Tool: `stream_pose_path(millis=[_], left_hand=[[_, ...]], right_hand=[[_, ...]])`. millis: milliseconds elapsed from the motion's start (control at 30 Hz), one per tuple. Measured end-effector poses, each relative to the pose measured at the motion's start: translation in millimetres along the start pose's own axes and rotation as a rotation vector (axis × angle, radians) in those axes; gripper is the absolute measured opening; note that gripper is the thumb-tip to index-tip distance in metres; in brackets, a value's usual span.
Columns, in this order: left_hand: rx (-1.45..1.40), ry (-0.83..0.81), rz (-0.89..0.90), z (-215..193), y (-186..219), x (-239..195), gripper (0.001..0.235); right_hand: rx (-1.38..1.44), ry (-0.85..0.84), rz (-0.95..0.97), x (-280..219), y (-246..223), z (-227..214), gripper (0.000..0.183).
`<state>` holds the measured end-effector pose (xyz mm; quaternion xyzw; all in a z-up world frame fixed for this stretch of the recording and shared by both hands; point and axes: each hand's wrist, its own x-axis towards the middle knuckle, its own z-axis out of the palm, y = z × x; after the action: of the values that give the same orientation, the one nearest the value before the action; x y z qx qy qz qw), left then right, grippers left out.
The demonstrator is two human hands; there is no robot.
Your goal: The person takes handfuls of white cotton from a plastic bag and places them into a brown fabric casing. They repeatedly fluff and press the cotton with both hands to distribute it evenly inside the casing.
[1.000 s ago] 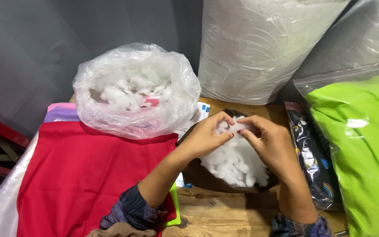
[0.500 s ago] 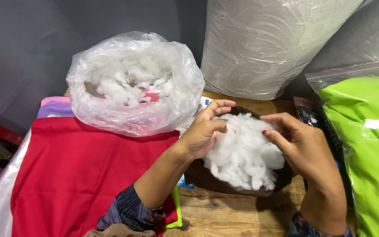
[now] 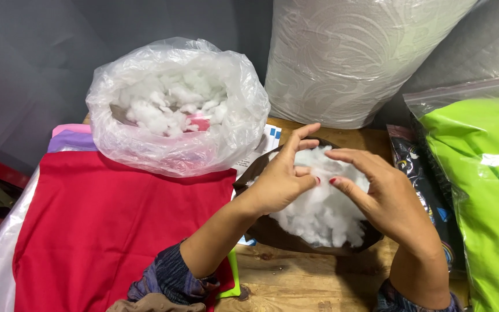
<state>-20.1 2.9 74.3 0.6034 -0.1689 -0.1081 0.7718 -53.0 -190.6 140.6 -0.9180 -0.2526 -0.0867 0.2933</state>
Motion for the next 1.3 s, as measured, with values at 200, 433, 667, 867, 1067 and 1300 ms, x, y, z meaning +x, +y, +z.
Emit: stream_pose_path(millis=[200,433,667,867,1067,1300], left_hand=[[0.155,-0.015,-0.012,7.0,26.4,-10.6,0.092],[0.331,0.0,-0.096,-0.3,38.2,-12.4,0.097],[0.53,0.01,-0.039,-10.6,39.0,-9.9,0.015],[0.5,0.063,-0.013,-31.1,43.0,-7.4,0.02],[0.359,0.206,-0.077,-35.1,52.8,-7.0,0.05],[0.294,-0.008,0.04,-26.0,36.4,-7.9,0.058]], right_hand=[[0.104,-0.184,-0.026,6.7,11.1,9.2,0.044],[0.064,0.018,0.173,4.2,22.2,11.0,0.024],[0.036,0.123,0.25,0.7,20.9,4.5,0.016],[0.081,0.193,0.303,-6.0,22.0,-9.0,0.013],[0.175,0.186,0.292,-9.6,8.9,-13.9,0.021],[0.022,0.066,0.178,-2.6,-8.5,-8.8,0.039]])
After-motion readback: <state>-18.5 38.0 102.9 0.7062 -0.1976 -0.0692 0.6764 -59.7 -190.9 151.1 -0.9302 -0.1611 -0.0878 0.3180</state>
